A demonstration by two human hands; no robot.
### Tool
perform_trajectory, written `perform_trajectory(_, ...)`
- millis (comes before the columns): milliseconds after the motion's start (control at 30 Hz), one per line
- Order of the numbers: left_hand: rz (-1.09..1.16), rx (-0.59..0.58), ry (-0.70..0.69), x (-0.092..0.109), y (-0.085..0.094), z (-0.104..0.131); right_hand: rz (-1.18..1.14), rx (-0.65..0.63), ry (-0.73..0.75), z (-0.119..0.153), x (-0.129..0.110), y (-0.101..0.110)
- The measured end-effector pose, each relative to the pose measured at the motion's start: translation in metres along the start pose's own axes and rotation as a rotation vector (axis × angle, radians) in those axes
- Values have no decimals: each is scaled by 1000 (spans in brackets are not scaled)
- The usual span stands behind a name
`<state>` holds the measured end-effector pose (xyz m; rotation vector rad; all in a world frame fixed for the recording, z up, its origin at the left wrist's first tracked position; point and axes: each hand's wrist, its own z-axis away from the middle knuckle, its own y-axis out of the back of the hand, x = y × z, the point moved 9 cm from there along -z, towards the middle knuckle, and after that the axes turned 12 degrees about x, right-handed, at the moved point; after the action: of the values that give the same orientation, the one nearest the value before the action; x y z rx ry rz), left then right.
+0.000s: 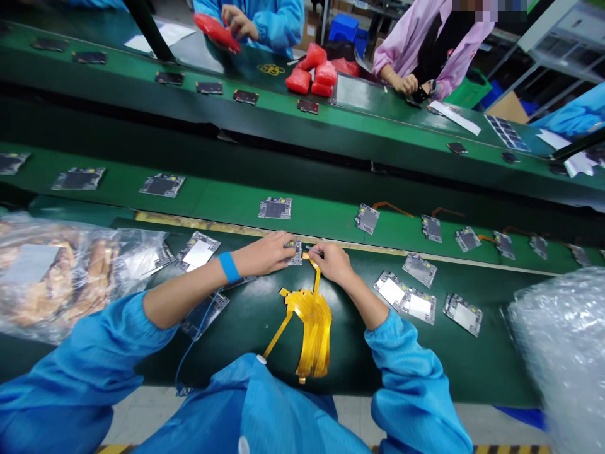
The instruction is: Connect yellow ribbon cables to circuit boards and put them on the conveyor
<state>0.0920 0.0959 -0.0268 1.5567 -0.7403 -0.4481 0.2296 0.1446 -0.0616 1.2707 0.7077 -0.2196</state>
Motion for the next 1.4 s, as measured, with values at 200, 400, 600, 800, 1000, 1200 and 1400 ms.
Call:
perform_trajectory(200, -2, 25, -19, 1, 2, 1, 7, -27, 13, -3, -2, 0)
perform_trajectory(400, -11, 6, -12, 2, 0, 0, 28, -107, 36, -10, -9, 1)
perform_trajectory(600, -1, 19, -11, 2, -1, 0, 139, -127, 65, -15, -19, 3)
perform_trajectory(800, -2, 33, -37, 7, 2, -2, 192, -91, 69, -14, -21, 6)
perform_trajectory(1000, -11, 33, -44, 11, 4, -4, 247, -85, 78, -9, -25, 7)
perform_trajectory(1200, -21, 29, -42, 13, 5, -4, 224, -26, 189, -1, -40, 14)
perform_trajectory(1400, -22, 22, -35, 13, 6, -5, 165, -51, 183, -5, -43, 6)
